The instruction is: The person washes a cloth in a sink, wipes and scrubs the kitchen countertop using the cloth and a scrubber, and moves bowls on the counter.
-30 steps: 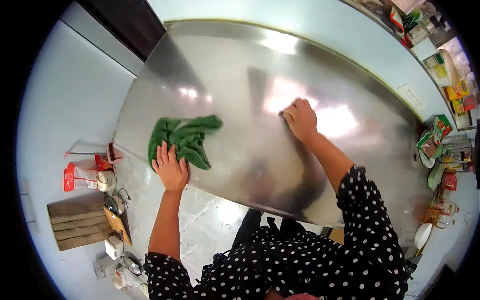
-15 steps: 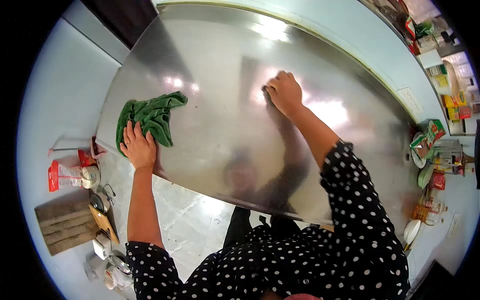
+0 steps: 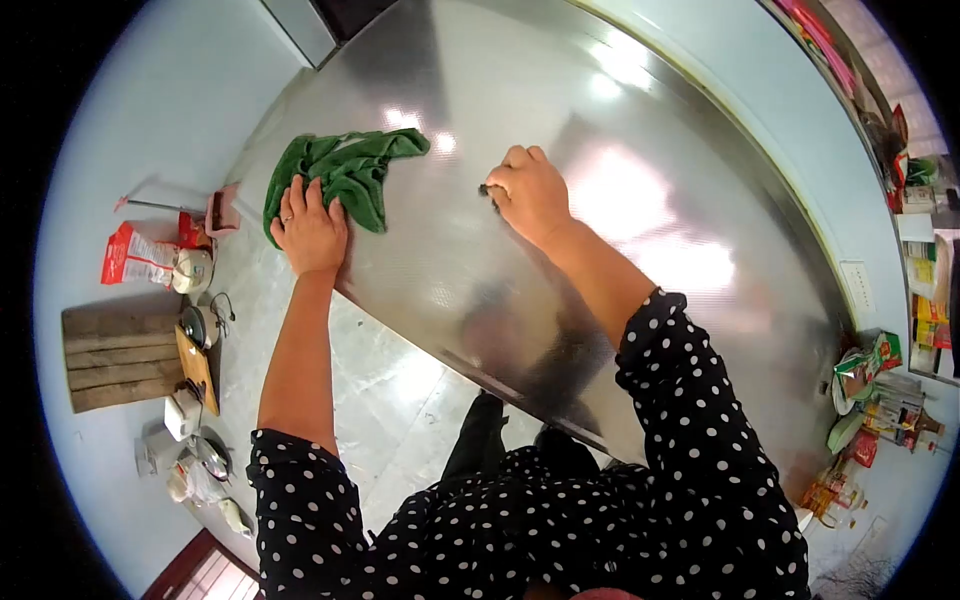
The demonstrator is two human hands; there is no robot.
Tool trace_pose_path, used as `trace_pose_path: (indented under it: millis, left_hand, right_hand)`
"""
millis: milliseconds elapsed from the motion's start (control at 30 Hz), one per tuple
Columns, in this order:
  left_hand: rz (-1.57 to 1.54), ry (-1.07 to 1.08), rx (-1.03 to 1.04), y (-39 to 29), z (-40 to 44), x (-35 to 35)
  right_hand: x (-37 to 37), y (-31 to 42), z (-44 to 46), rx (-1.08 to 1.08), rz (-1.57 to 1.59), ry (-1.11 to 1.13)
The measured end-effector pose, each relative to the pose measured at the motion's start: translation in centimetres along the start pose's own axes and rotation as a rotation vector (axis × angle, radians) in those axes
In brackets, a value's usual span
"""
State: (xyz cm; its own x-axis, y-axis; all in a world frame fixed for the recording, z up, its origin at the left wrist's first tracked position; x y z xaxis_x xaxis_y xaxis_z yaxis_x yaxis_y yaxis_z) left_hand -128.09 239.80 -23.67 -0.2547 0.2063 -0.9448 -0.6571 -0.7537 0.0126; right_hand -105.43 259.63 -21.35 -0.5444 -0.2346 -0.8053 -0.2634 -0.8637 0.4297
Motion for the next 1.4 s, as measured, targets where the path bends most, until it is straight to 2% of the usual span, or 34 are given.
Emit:
trace_pose_path:
  millis: [133, 200, 300, 400, 467, 533, 567, 700, 833, 933, 1000, 1100, 1167, 1233, 1300, 1333, 1400]
  left_hand:
    - [-0.045, 0.008, -0.006, -0.1, 0.3, 0.0]
    - [-0.024, 0.021, -0.009, -0.1, -0.1, -0.1]
    - [-0.039, 0.02, -0.008, 0.1, 0.0, 0.2]
    - [-0.07, 0.014, -0.017, 0.3, 0.0, 0.3]
    - [-0.08, 0.027, -0.015, 0.1, 0.1, 0.0]
    - [-0.075, 0.038, -0.034, 0.3, 0.1, -0.2]
    - [-0.059, 0.018, -0.023, 0.1, 0.1, -0.5]
    - [-0.066, 0.016, -0.013, 0.1, 0.1, -0.2]
    - [-0.068, 0.016, -0.016, 0.0, 0.3, -0.2]
    - [-0.055, 0.031, -0.029, 0.4, -0.2, -0.2]
    - [-0.054, 0.016, -0.02, 0.1, 0.1, -0.2]
    - [-0.047, -0.003, -0.009, 0.2, 0.0, -0.2]
    - [-0.032, 0.002, -0.008, 0.0, 0.1, -0.4]
    - [-0.03, 0.001, -0.019, -0.1, 0.4, -0.6]
    - [-0.055, -0.008, -0.024, -0.2, 0.4, -0.8]
    - [-0.06, -0.001, -0.025, 0.0, 0.0, -0.7]
    - [-0.039, 0.011, -0.021, 0.0, 0.0, -0.4]
  right_hand:
    - [-0.8, 0.3, -2.8, 0.02, -0.036, 0.061]
    - [0.0, 0.2, -4.1, 0.1, -0.001, 0.171]
    - [1.5, 1.8, 1.8, 0.031, -0.05, 0.084]
    - [2.9, 1.5, 3.5, 0.039, -0.013, 0.082]
    - [1.0, 0.9, 0.8, 0.027, -0.069, 0.129]
    - [0.8, -0.6, -1.5, 0.136, -0.036, 0.253]
    - [1.2, -0.7, -1.2, 0.123, -0.096, 0.262]
    - [2.9, 0.7, 4.4, 0.063, -0.072, 0.134]
    - [1.0, 1.0, -0.9, 0.098, -0.115, 0.235]
    - [1.0, 1.7, -2.7, 0.105, 0.04, 0.276]
    - [2.1, 0.9, 1.4, 0.088, -0.102, 0.195]
    - [3.4, 1.6, 4.2, 0.069, -0.063, 0.141]
    - [2.8, 2.7, 1.7, 0.058, -0.001, 0.168]
    - [1.4, 4.9, -4.4, -0.149, 0.04, 0.178]
    - [0.2, 6.6, -6.8, -0.143, 0.12, 0.219]
    - [0.3, 7.0, -7.2, -0.111, 0.21, 0.258]
    - [2.0, 6.3, -2.9, -0.187, 0.075, 0.173]
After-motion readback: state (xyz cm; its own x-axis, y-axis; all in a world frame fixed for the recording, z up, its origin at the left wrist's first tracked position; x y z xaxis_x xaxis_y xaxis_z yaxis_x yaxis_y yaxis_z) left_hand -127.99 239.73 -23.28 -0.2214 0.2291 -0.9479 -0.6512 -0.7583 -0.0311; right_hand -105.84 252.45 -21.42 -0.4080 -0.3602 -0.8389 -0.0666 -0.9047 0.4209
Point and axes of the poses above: each hand's wrist, its own z-axis towards the middle knuckle, its own x-axis out of the palm, y = z × x, the point moved 9 cm from there along z, towards the middle knuckle, and after that the axes turned 1 degree about -z, right-handed, at the moved point
